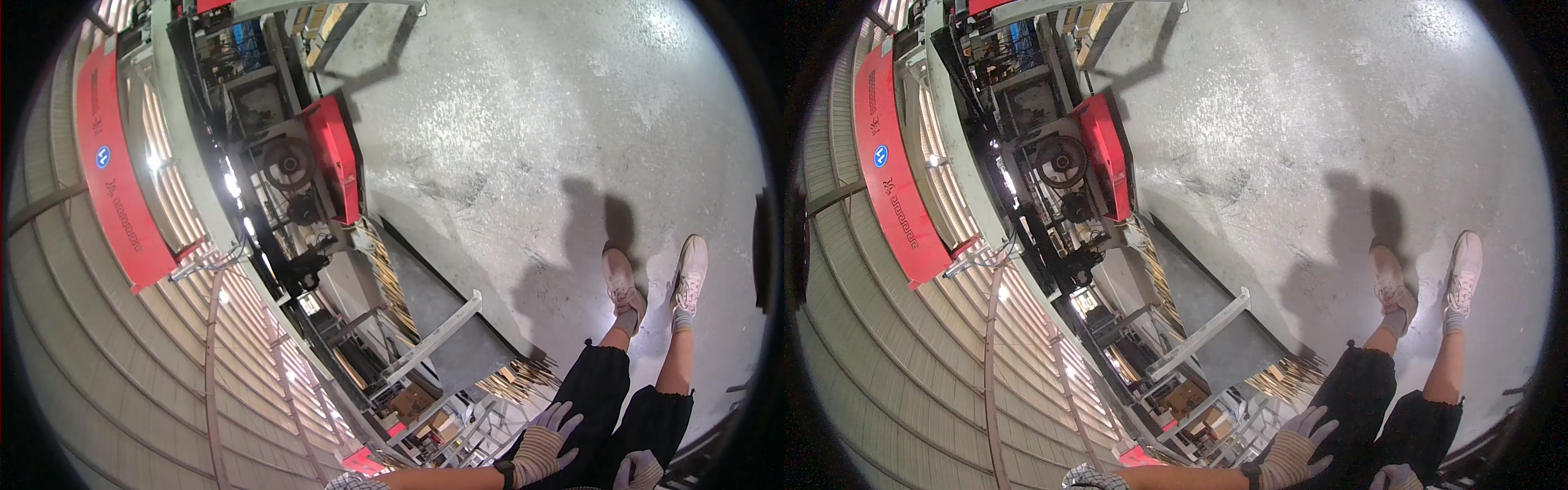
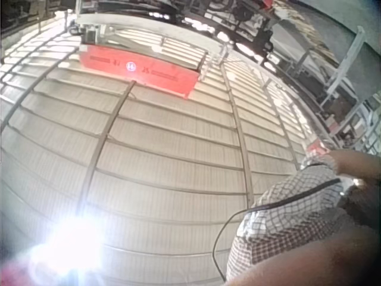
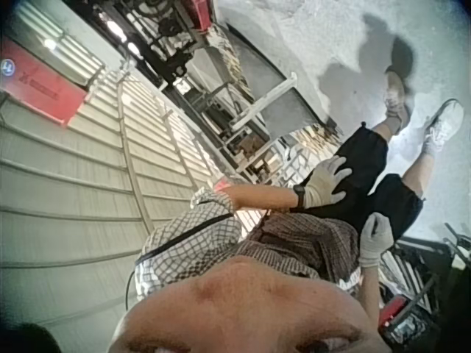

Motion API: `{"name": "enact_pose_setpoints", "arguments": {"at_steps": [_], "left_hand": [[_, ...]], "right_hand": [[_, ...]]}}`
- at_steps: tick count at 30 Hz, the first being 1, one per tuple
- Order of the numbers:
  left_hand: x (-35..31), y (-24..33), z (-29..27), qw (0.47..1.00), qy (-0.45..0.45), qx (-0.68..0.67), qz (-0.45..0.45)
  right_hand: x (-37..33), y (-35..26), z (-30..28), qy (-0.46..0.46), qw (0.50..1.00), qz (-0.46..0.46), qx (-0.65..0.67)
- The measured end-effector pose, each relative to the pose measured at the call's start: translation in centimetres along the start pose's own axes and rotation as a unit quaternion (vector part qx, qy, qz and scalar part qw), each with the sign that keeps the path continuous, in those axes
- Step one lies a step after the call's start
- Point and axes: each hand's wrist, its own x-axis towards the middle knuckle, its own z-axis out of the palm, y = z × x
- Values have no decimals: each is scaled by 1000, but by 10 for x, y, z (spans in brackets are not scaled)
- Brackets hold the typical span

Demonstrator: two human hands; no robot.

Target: The person is sorting, labeling, and packaging thin wooden or cardboard strips in an industrial setting.

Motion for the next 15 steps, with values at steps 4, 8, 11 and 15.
{"name": "enact_pose_setpoints", "arguments": {"at_steps": [4,8,11,15], "left_hand": [[-2,2,-6,1000,-14,15,-12],[-1,2,-6,1000,10,-2,3],[4,12,-17,999,25,-8,47],[12,30,-48,994,50,29,93]], "right_hand": [[2,1,5,0,1000,-6,-1],[-2,0,4,2,1000,1,0],[-13,-7,-5,29,999,9,-17],[-17,4,6,-81,987,141,-16]]}}
